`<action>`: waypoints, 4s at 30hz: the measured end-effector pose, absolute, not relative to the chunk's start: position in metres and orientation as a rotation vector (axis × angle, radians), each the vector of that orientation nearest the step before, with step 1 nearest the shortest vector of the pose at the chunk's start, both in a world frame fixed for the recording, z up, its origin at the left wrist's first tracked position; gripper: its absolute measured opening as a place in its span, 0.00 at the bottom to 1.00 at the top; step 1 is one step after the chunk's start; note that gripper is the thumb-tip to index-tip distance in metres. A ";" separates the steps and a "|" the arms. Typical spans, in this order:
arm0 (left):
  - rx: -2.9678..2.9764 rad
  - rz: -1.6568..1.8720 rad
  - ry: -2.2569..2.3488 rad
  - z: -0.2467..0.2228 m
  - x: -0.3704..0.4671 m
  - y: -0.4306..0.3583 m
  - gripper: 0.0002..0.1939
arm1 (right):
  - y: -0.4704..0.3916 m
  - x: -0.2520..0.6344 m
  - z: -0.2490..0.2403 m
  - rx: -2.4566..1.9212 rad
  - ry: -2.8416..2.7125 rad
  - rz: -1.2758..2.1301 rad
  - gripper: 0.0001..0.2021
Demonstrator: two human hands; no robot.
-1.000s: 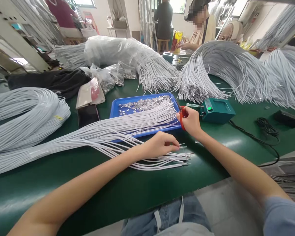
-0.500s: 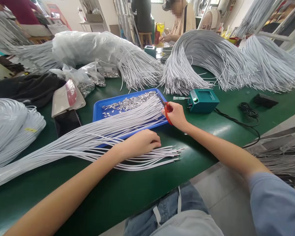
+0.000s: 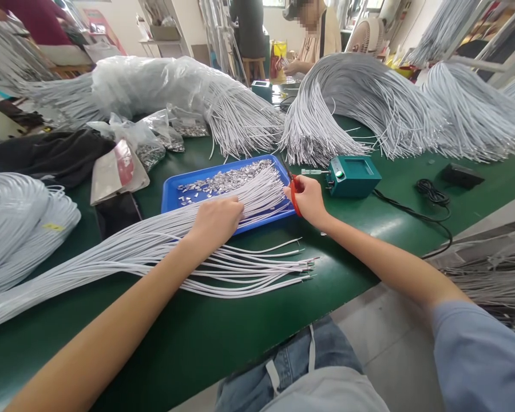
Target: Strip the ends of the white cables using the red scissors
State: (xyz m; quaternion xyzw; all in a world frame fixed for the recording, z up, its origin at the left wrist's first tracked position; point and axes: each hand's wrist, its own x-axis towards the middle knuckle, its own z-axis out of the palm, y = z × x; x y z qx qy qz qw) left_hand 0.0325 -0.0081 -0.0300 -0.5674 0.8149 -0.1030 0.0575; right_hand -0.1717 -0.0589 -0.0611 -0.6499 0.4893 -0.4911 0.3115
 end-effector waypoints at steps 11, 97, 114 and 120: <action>-1.609 -0.376 2.494 -0.029 0.034 -0.008 0.15 | -0.057 -0.171 -0.062 -1.709 1.285 -1.302 0.09; -1.983 2.811 2.686 -0.061 0.015 -0.009 0.13 | -0.040 -0.171 -0.062 -2.244 1.151 -0.954 0.08; -1.815 2.514 2.933 -0.059 0.012 -0.008 0.04 | -0.033 -0.172 -0.056 -2.357 1.087 -0.835 0.07; -1.796 2.448 3.003 -0.062 0.012 -0.008 0.04 | -0.034 -0.172 -0.055 -2.328 1.075 -0.806 0.07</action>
